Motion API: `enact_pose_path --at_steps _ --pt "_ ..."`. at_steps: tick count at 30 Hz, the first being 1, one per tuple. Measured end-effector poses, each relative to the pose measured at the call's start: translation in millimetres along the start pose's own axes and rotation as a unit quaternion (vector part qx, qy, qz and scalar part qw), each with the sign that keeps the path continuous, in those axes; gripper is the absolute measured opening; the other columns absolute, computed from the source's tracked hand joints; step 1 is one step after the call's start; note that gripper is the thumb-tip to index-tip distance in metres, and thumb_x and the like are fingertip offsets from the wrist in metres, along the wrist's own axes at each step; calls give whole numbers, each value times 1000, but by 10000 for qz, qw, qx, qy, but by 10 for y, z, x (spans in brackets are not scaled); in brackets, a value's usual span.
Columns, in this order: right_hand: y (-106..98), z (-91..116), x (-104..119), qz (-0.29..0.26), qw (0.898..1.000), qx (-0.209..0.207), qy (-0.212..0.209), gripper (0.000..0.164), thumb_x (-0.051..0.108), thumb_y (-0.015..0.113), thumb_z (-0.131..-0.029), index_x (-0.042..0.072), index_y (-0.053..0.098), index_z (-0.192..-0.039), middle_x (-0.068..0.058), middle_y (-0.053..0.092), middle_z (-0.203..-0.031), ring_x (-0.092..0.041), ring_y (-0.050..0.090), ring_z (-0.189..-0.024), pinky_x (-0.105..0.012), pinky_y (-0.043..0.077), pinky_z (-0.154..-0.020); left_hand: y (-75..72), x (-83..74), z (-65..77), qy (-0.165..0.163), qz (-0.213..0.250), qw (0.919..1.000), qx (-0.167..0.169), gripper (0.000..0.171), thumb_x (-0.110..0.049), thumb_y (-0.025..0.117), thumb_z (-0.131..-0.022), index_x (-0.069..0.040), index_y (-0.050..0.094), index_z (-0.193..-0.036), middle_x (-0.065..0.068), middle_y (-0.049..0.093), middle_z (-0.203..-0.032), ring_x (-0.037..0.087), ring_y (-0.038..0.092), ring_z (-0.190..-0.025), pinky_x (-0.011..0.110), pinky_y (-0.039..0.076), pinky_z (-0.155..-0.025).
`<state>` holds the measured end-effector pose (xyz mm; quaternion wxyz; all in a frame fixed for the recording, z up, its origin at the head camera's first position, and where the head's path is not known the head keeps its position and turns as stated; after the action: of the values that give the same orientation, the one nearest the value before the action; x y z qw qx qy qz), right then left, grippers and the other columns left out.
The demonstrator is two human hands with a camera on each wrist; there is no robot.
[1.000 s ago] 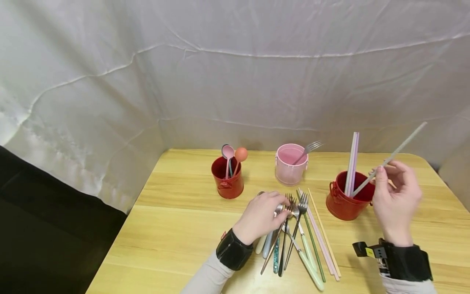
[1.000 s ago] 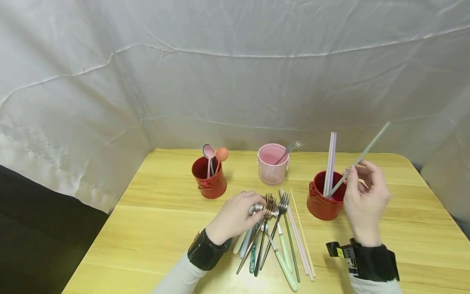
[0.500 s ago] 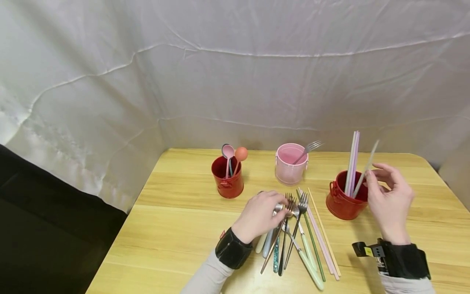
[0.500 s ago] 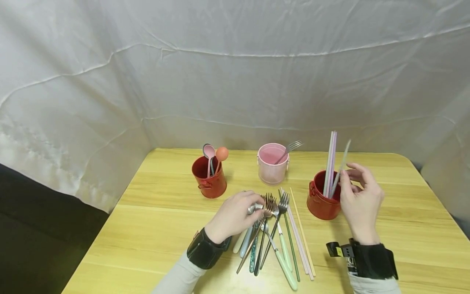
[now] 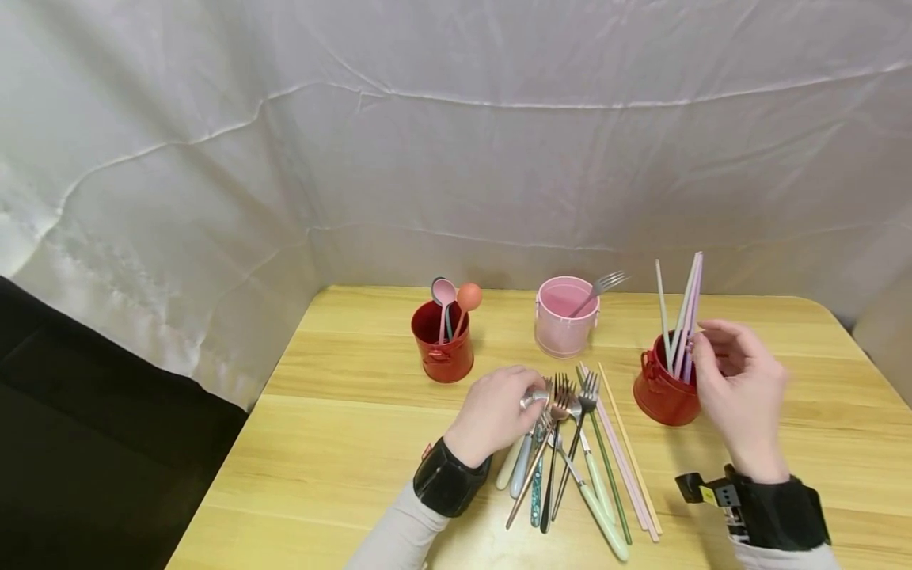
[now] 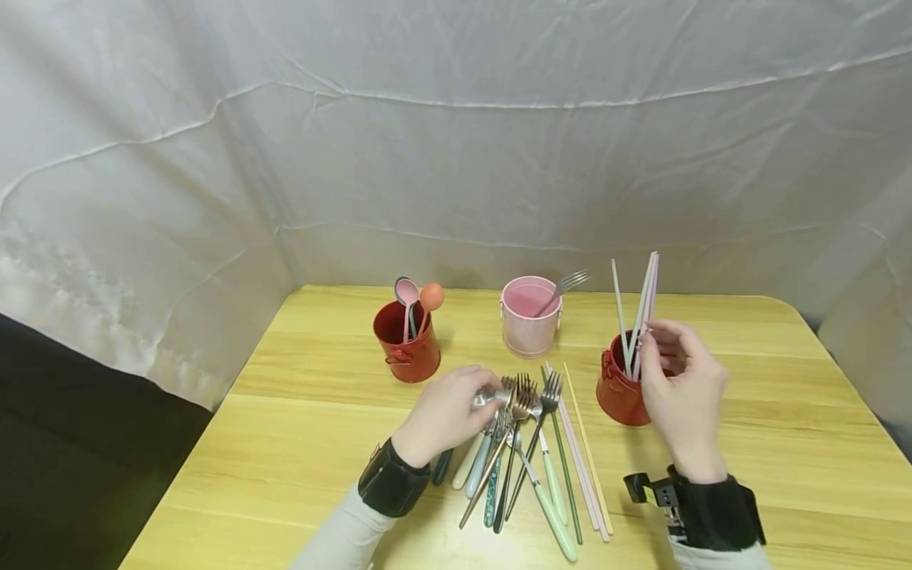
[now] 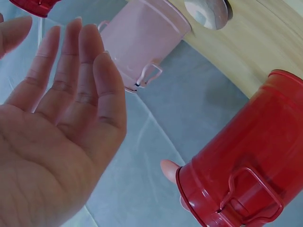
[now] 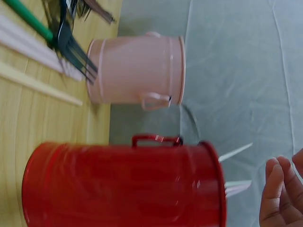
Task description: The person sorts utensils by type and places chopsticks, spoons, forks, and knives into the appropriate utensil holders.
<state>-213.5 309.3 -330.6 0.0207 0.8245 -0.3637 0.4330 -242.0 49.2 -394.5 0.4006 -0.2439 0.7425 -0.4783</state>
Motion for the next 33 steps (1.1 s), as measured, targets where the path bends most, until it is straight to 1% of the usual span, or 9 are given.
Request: enact_pose_path --at_steps 5,8,10,13,18,21,24,28,33 --pt "180 81 113 -74 9985 520 -122 22 -1 63 -85 1 67 -107 2 66 -89 2 59 -73 -5 44 -65 4 68 23 -303 -38 9995 18 18 -28 65 -87 -16 67 -99 -6 64 -91 10 58 -79 25 46 -63" --pt "327 138 171 -229 9942 1043 -105 20 -1 62 -86 2 65 -105 -6 67 -87 -3 61 -73 -7 46 -64 31 82 42 -378 -68 9993 40 16 -29 67 -86 -15 67 -95 -4 63 -84 9 55 -71 23 42 -56" --pt "436 189 187 -396 9881 1488 -8 18 1 62 -87 2 64 -105 -8 66 -85 -6 63 -72 -9 48 -64 62 72 56 -376 -173 9991 31 13 -28 67 -85 -16 67 -91 -5 61 -81 9 54 -69 24 41 -55" --pt "589 272 173 -565 9749 2146 186 17 4 61 -90 3 62 -107 -8 65 -86 -9 63 -72 -13 50 -64 121 31 75 -361 -366 9987 65 11 -28 67 -84 -18 66 -87 -6 62 -79 10 56 -69 25 42 -54" --pt "767 384 91 -309 9583 2826 296 18 9 60 -91 2 61 -108 -11 67 -88 -8 63 -71 -18 51 -60 242 -37 105 -414 -839 9954 221 13 -32 69 -82 -21 62 -81 -6 64 -77 14 60 -69 29 42 -51" --pt "867 441 43 -184 9516 3053 304 20 10 60 -92 0 61 -109 -12 67 -88 -9 63 -70 -19 51 -61 327 -58 124 -477 -1039 9929 336 17 -34 70 -81 -21 60 -76 -6 61 -74 13 59 -67 29 42 -48" --pt "944 483 3 -162 9486 3143 329 20 8 60 -91 -1 61 -108 -11 67 -87 -10 63 -69 -21 51 -61 408 -79 138 -529 -1201 9901 489 20 -36 70 -81 -20 60 -73 -6 61 -72 14 59 -65 30 43 -48" --pt "971 507 -38 -75 9494 3122 328 20 6 60 -89 -1 62 -108 -9 67 -87 -10 62 -67 -22 51 -60 485 -123 150 -539 -1447 9859 645 26 -42 69 -81 -19 61 -74 -4 63 -72 15 60 -66 30 44 -49" --pt "954 513 -88 23 9500 3101 374 20 4 58 -90 -1 62 -109 -9 67 -87 -8 62 -67 -23 51 -58 536 -145 155 -629 -1542 9833 728 29 -46 69 -80 -17 63 -80 -3 62 -74 15 59 -67 29 43 -49"
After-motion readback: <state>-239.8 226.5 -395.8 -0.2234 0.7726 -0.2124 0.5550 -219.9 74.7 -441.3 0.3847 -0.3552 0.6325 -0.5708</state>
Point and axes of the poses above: each hand's wrist, its own z-axis away from the middle knuckle, its own y-axis out of the palm, x = y × z, the point moved 10 cm from there along -z, towards the middle knuckle
